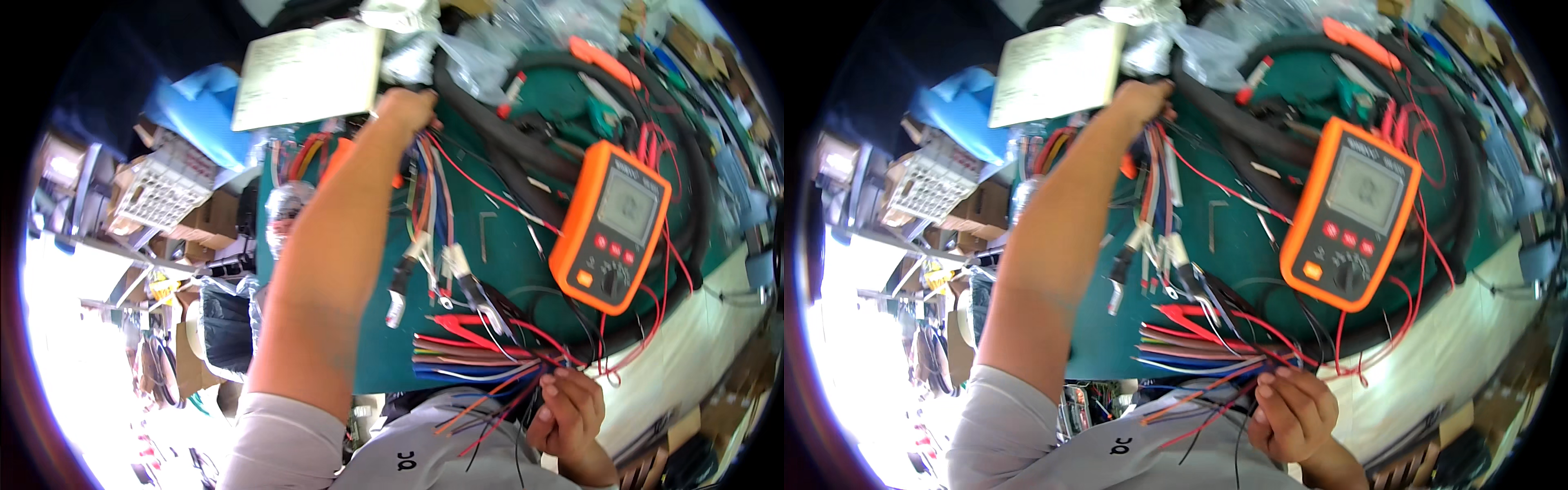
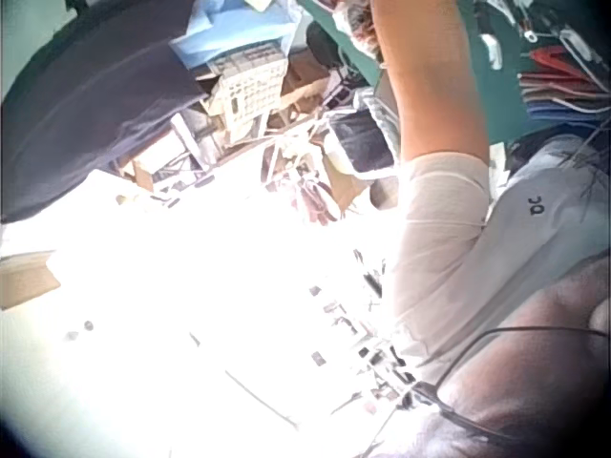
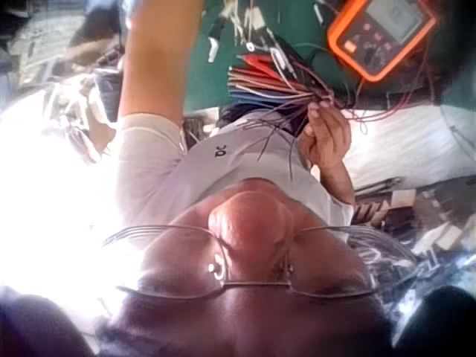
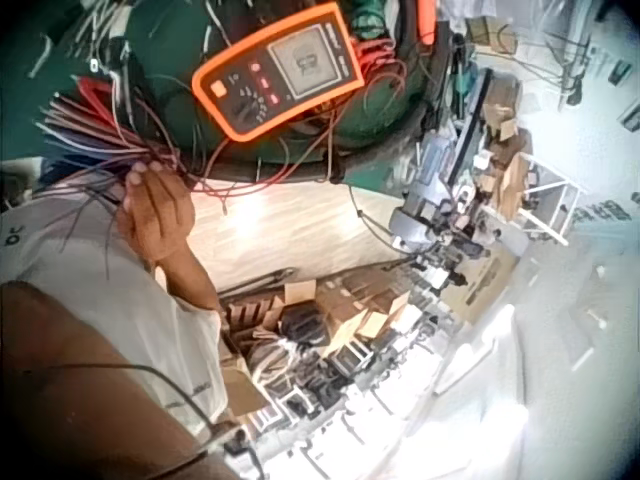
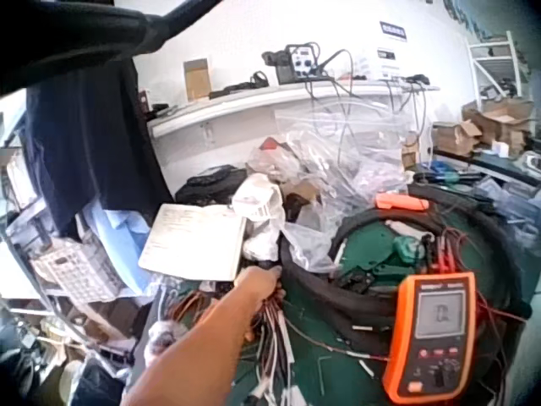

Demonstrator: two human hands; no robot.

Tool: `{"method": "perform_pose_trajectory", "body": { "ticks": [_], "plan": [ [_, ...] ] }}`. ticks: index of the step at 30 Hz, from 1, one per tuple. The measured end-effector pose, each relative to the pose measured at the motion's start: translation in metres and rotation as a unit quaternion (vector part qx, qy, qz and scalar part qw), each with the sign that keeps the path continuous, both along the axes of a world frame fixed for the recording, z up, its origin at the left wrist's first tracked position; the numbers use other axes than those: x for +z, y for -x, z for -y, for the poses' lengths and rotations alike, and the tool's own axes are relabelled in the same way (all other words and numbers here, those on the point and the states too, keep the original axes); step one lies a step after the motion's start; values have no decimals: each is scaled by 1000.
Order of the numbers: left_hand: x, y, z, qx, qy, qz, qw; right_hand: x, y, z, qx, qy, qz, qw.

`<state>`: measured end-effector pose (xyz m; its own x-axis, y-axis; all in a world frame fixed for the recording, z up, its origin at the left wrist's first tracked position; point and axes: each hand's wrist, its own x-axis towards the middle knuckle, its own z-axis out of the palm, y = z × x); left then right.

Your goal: The person touches wire leads with multimeter probes, consults a notebook, and organizes multiple colored wires into groups by hand.

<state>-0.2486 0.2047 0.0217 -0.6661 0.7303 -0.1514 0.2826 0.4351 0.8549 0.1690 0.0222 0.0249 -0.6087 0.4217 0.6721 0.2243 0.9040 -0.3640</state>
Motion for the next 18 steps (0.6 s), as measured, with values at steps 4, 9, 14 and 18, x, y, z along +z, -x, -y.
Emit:
{"method": "perform_pose_trajectory", "body": {
  "ticks": [4, 9, 14, 18],
  "plan": [
    [9, -13, -3, 38, -39, 128, 990, -8, 5, 0, -16, -42, 16, 999],
    [8, -11, 2, 47, -43, 148, 987, -15, 15, -7, -22, -53, 15, 998],
    [7, -12, -4, 46, -32, 139, 989, -26, 22, -13, -23, -40, -2, 999],
    [7, -11, -1, 40, -39, 137, 989, -27, 23, -13, -12, -17, -12, 1000]
  ]
}}
